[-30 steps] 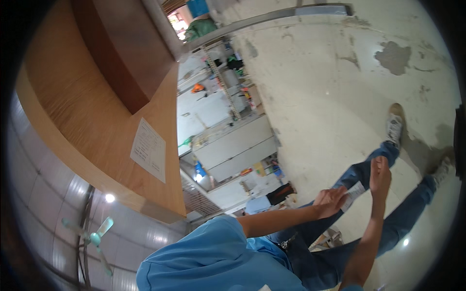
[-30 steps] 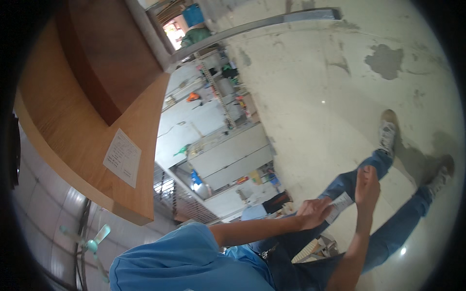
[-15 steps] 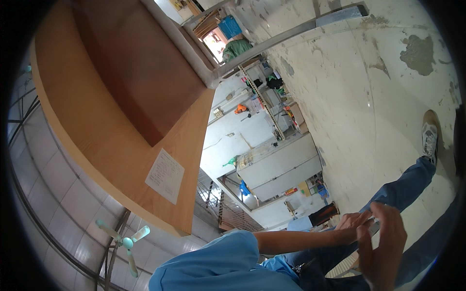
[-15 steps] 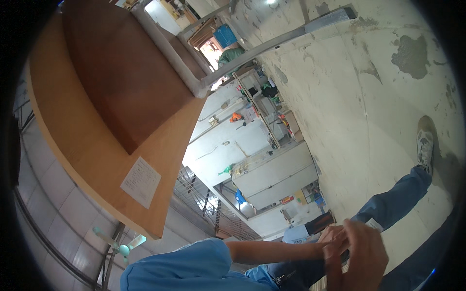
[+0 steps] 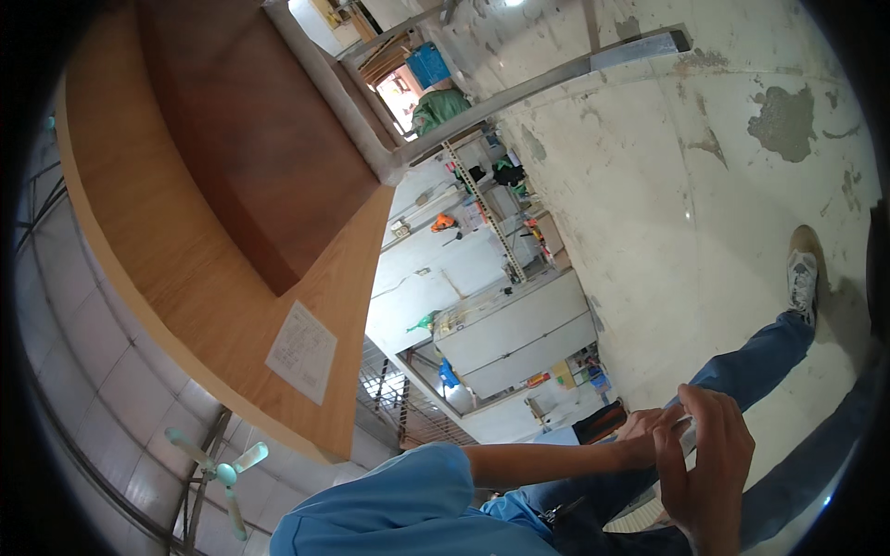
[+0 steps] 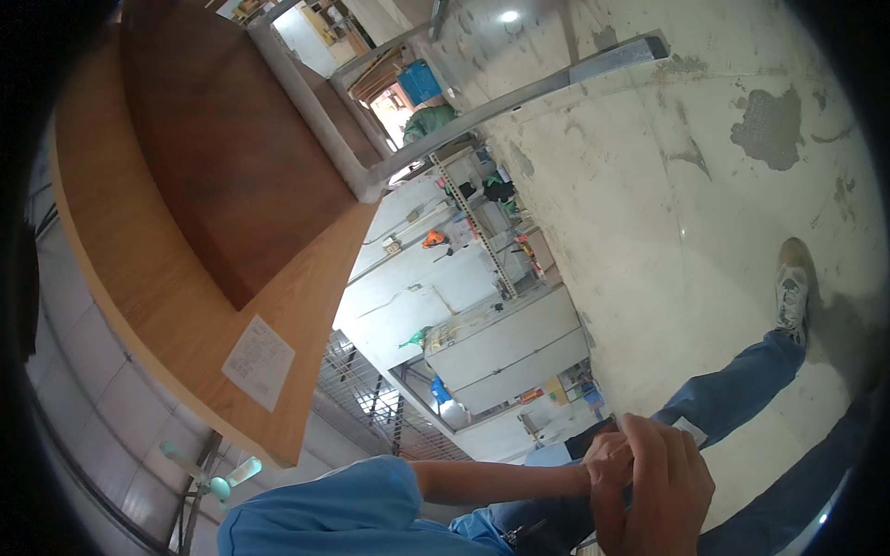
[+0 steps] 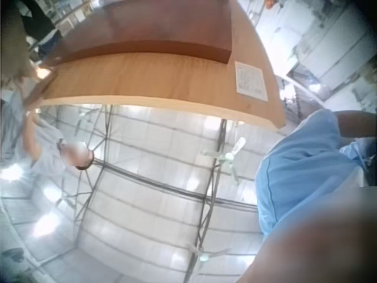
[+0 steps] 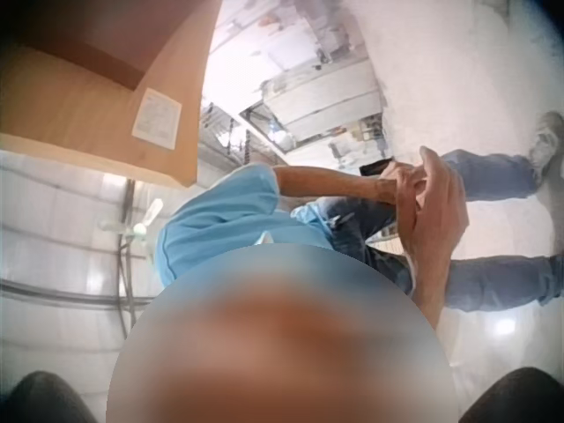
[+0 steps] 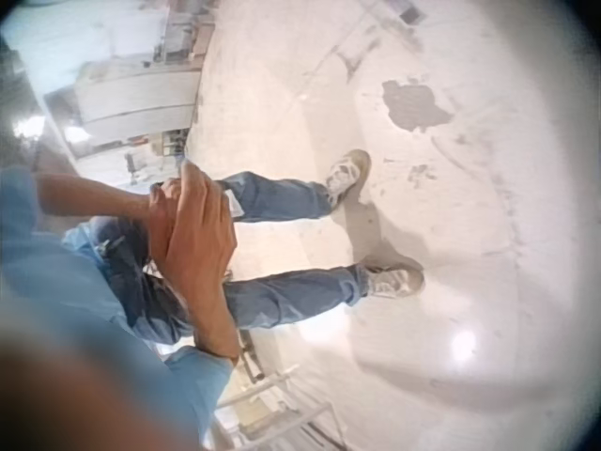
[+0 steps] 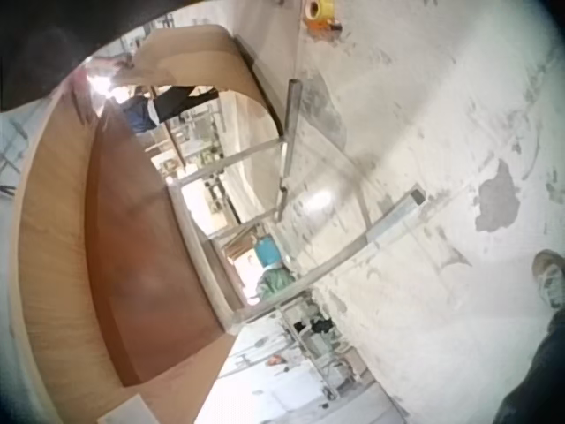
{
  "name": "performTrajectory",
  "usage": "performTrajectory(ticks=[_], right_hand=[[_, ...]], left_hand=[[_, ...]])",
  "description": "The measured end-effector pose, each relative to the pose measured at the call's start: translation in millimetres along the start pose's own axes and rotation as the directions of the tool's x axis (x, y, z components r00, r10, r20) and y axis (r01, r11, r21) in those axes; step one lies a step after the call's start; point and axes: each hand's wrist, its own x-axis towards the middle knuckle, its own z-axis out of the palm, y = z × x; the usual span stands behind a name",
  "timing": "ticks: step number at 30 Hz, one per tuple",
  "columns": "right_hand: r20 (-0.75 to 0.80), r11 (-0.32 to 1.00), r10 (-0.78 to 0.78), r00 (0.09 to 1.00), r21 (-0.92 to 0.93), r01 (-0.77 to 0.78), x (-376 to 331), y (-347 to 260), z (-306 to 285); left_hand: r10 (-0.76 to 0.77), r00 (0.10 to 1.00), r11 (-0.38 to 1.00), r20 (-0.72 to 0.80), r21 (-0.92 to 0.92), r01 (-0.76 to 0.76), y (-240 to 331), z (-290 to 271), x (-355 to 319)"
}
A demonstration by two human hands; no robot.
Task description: The person wraps a large curved wooden panel with corrugated cardboard and secures it using a tape gun. They align the cardboard, fold edges, and apply tape along seams while another person assists by holding the panel.
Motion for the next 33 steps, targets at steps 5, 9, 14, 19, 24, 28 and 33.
performTrajectory(ticks=[5,9,14,19,24,28,33], right_hand=[[-0.157,0.99,0.121,0.98,-0.047,-0.13,3.2,48.9,6.8],[-0.542,0.925,0.303,0.784,-0.031,-0.379,-43.9,65.8,-0.4],[-0.24,0.883,0.468,0.851,0.156,-0.442,-132.6,-48.3,-14.8],[-0.189,0.948,0.316,0.93,0.115,-0.298,-169.8,-179.6,-3.4],[-0.132,0.986,0.09,0.987,-0.127,-0.107,-193.5,-274.3,13.1],[-0.039,0.937,0.03,0.999,-0.348,-0.042,-189.2,-318.1,44.8],[0.042,0.949,-0.011,0.999,-0.313,0.024,-172.6,-350.4,95.2]], left_hand=[[0.254,0.967,0.87,0.021,0.432,-0.238,-20.8,7.7,7.3],[-0.154,0.987,0.83,-0.048,-0.548,0.103,9.3,-2.9,-0.8],[0.166,0.984,0.718,-0.059,-0.677,-0.162,90.2,-46.3,-97.9],[0.308,0.936,0.339,-0.172,-0.899,-0.277,123.4,-85.2,-209.9],[0.322,0.912,0.167,-0.254,-0.933,-0.319,113.5,-95.7,-293.0],[0.313,0.861,0.028,-0.402,-0.902,-0.431,96.9,-119.4,-325.7],[0.345,0.495,-0.02,-0.797,-0.534,-0.845,59.4,-157.4,-347.9]])
